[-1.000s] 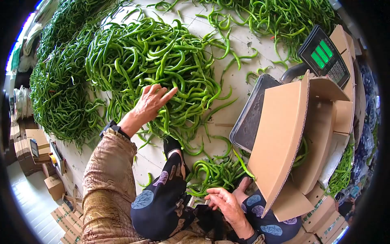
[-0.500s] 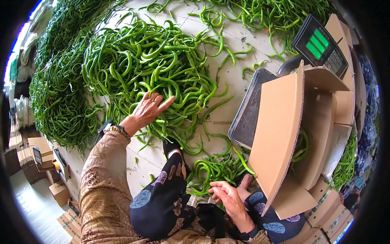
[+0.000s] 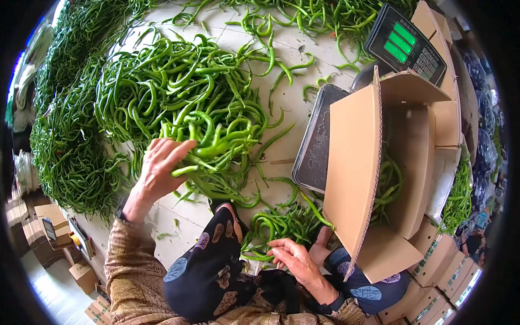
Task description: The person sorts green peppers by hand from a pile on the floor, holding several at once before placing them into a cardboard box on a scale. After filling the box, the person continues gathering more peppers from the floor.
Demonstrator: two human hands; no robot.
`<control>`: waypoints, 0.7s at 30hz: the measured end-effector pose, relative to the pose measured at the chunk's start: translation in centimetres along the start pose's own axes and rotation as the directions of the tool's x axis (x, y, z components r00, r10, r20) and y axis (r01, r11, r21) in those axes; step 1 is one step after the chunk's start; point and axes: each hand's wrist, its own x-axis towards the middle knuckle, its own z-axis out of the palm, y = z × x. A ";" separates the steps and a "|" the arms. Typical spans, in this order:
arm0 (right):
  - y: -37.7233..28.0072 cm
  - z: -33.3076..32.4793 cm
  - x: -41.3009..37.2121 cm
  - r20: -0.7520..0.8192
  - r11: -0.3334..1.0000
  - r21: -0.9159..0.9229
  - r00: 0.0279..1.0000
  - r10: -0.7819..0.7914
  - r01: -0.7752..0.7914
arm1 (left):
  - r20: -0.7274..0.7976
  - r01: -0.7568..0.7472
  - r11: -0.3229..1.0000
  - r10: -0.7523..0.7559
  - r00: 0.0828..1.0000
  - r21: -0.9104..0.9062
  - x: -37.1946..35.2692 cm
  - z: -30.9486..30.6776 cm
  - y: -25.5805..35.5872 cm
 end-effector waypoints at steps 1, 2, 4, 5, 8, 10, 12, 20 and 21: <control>0.3 0.0 0.2 0.004 1.000 -0.007 1.000 0.004 -0.004 | -0.047 -0.001 1.000 0.002 0.999 0.003 0.0 -1.2 0.6; 0.7 -0.1 0.6 0.007 1.000 -0.016 1.000 0.005 -0.005 | -0.086 0.035 0.999 -0.034 0.996 0.006 -0.1 -2.1 0.9; 0.6 -0.3 0.6 0.023 0.999 -0.037 1.000 -0.009 0.010 | -0.171 0.127 0.991 -0.133 0.976 -0.044 -0.6 -3.9 1.7; 0.4 -0.2 0.5 0.039 0.999 -0.044 0.999 -0.020 0.021 | -0.243 0.154 0.988 -0.154 0.958 -0.016 -0.7 -5.2 2.2; 0.3 0.2 0.2 0.060 0.999 -0.029 0.998 -0.021 0.023 | -0.399 0.356 0.886 -0.453 0.797 -0.296 -1.2 -8.4 3.7; 0.2 0.5 0.1 0.060 1.000 -0.020 0.998 -0.015 0.016 | -0.466 0.474 0.772 -0.635 0.617 -0.424 -1.6 -9.7 3.0; 0.6 0.7 0.2 0.070 0.998 -0.057 0.997 -0.024 0.028 | -0.431 0.508 0.747 -0.663 0.612 -0.428 -1.1 -9.0 0.9; -0.2 1.5 -1.1 0.084 0.984 -0.127 0.990 -0.111 0.121 | -0.265 0.101 0.381 -0.787 0.557 -0.919 -1.4 -6.4 -1.0; -0.2 1.6 -1.2 0.083 0.983 -0.126 0.989 -0.121 0.131 | -0.292 0.092 0.408 -0.777 0.557 -0.908 -1.6 -7.0 -0.5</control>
